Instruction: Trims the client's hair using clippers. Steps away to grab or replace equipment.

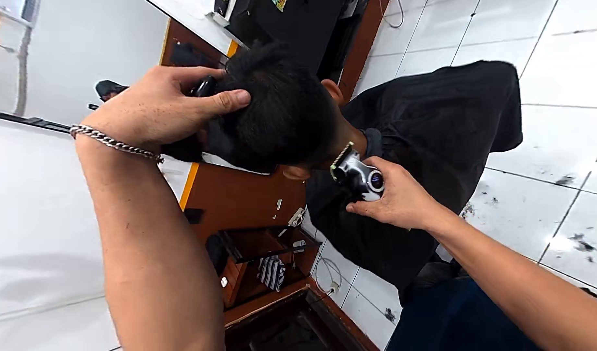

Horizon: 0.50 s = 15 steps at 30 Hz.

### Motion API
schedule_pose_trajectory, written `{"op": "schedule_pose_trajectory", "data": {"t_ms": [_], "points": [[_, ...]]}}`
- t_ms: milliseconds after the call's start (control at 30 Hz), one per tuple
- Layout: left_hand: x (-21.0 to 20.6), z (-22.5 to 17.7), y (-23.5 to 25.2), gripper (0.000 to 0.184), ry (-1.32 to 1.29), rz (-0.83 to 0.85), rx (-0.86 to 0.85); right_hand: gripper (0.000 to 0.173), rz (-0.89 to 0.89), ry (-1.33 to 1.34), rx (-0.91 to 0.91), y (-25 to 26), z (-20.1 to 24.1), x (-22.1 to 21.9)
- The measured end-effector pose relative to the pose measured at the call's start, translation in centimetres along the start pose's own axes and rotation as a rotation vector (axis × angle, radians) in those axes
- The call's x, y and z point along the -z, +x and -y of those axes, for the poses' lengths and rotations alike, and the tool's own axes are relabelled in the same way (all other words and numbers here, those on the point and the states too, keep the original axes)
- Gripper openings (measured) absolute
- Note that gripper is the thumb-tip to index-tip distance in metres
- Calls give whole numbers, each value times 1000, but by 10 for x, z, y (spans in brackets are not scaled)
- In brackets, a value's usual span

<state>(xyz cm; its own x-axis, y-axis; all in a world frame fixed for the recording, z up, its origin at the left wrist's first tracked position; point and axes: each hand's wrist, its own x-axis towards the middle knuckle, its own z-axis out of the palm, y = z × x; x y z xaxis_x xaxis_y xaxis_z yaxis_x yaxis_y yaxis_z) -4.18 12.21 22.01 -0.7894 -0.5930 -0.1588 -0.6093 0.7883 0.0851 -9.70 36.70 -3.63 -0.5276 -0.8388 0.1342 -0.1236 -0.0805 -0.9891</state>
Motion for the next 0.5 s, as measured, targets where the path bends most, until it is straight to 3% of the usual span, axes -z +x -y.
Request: {"op": "schedule_pose_trajectory", "data": {"t_ms": [233,400,500], "points": [[1,-5,-1,46,-10,28,18,51,107,-103,-112,17,12,-13],[0,1,2,42,1,13,-59,55,-164,-34,85,14,12,-36],[0,3,4,47,20,7,-87,50,-108,-19,19,6,9,-40]]}}
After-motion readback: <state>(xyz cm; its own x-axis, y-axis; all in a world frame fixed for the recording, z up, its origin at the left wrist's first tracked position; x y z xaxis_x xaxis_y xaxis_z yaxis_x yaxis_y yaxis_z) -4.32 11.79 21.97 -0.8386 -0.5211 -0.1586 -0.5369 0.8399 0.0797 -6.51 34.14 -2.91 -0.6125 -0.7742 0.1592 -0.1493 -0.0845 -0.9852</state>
